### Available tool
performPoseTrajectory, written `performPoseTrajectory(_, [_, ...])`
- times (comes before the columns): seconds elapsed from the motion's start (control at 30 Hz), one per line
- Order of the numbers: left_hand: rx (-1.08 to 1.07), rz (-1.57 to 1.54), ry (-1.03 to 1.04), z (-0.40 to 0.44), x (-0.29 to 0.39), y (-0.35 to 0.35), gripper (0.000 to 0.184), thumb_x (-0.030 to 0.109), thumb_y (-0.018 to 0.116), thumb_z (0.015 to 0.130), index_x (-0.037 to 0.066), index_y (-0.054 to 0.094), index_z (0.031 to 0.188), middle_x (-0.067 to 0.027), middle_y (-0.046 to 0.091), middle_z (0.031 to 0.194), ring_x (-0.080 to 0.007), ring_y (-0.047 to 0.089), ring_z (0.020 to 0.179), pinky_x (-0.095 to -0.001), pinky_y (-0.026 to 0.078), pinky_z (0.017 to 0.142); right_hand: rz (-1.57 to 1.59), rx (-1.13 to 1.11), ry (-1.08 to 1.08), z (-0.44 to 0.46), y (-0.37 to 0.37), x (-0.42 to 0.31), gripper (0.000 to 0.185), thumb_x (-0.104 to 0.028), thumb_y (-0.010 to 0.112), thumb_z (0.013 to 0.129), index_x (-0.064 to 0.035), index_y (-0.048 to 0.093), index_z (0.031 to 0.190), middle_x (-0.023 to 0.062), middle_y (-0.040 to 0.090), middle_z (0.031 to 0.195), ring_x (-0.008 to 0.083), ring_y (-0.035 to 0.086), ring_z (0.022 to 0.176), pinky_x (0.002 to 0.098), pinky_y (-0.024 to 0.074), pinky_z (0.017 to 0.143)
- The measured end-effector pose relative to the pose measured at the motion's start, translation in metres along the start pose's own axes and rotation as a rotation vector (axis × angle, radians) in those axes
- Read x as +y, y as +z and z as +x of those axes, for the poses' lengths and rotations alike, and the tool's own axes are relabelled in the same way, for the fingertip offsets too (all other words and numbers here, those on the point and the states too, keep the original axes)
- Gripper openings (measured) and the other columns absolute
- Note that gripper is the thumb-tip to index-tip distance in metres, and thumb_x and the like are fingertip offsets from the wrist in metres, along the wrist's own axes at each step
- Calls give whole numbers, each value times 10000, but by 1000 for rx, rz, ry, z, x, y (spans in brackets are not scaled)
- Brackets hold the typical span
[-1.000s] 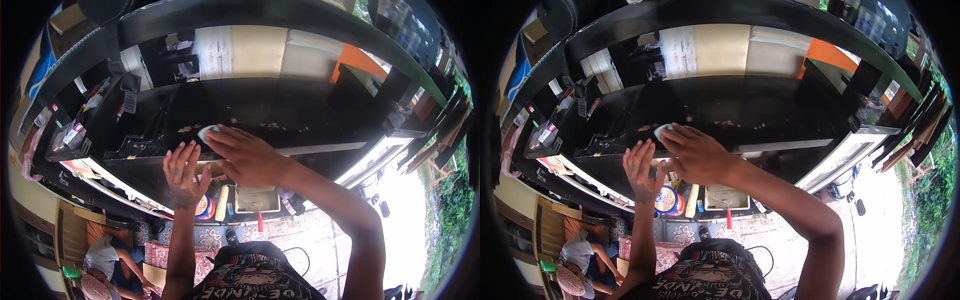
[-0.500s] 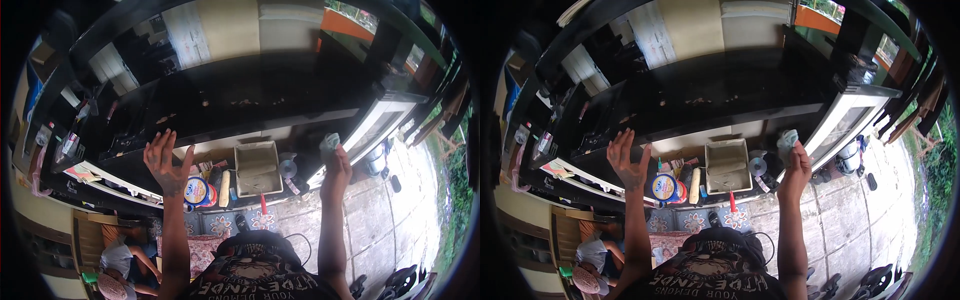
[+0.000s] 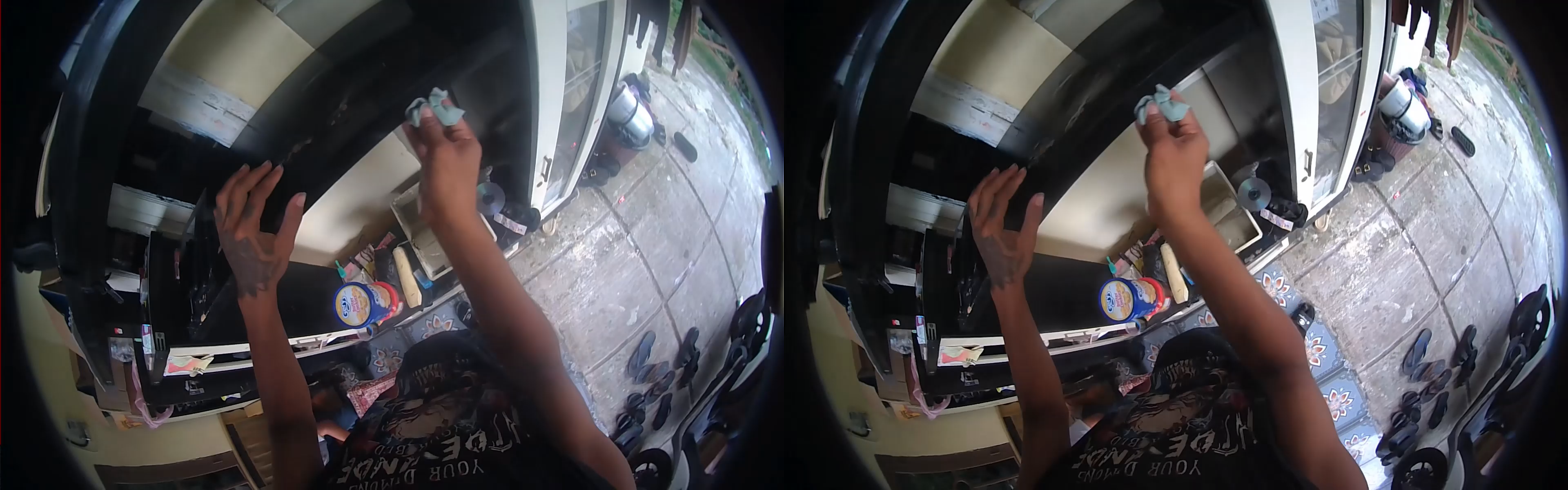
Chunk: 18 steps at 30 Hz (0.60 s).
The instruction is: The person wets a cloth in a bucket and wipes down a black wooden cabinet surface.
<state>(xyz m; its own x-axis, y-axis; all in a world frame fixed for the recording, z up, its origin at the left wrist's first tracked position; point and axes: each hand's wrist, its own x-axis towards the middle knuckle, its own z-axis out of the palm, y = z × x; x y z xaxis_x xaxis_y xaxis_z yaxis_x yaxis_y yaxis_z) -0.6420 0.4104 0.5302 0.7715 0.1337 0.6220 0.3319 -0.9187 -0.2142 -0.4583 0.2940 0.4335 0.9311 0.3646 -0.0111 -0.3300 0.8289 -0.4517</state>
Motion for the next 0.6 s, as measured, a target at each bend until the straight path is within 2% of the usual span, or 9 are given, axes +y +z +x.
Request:
performPoseTrajectory(0.07, [-36,-43,-2,8,-5,2,372,232,803,879,66,759,1209,-68,701,1301,-318,552,1321,-468,426,1119,-27,-44,114,-45,15,36,299,-136,640,1058,62,634,1281,73,720,1059,110,659,988,276,528,924])
performPoseTrajectory(0.1, [-54,-85,-18,13,-7,3,379,237,795,890,62,752,1223,-80,699,1303,-325,550,1323,-472,423,1124,-168,-109,148,-74,20,65,297,-133,638,1057,60,638,1282,69,728,1036,102,657,973,278,524,904])
performPoseTrajectory(0.17, [-80,-107,-6,17,-10,6,378,229,753,925,54,734,1261,-95,693,1314,-335,542,1333,-478,411,1139,-204,-297,423,-126,29,104,304,-120,652,1044,71,635,1280,77,726,1048,96,649,967,279,526,882])
performPoseTrajectory(0.23, [-141,-159,-2,19,-20,12,413,328,642,1010,57,707,1316,-109,670,1353,-346,509,1372,-482,393,1159,-77,-233,440,-114,32,95,297,-117,657,1040,74,640,1267,79,728,1045,96,650,964,273,530,881])
performPoseTrajectory(0.27, [-139,-156,-8,18,-23,12,413,328,642,1010,57,707,1316,-109,670,1353,-346,509,1372,-482,393,1159,37,-182,475,-107,31,88,289,-114,662,1036,76,645,1254,80,729,1042,95,651,962,268,534,881])
performPoseTrajectory(0.3, [-164,-214,-43,17,-24,11,456,382,570,1040,62,691,1342,-118,646,1388,-351,486,1394,-483,377,1172,-132,-133,417,-83,22,63,294,-128,665,1039,84,652,1241,80,732,1048,95,662,956,284,558,915])
performPoseTrajectory(0.43, [-284,-361,-109,18,-16,15,590,510,399,1089,82,647,1410,-139,567,1484,-367,430,1443,-493,335,1204,62,85,-4,18,-16,-28,267,-146,670,1041,40,681,1232,51,732,1005,95,678,902,274,578,922])
performPoseTrajectory(0.53, [-308,-281,-77,21,-14,19,594,510,389,1091,91,620,1443,-142,538,1513,-374,421,1453,-503,318,1213,16,127,-162,19,-5,-12,270,-152,671,1041,45,686,1226,51,727,993,92,675,896,281,585,906])
performPoseTrajectory(0.6, [-302,-304,-66,22,-15,19,598,507,378,1092,90,608,1454,-144,535,1516,-376,417,1457,-507,318,1213,-32,120,31,-21,9,26,260,-125,677,1035,53,686,1225,47,725,1020,93,674,919,276,575,900])
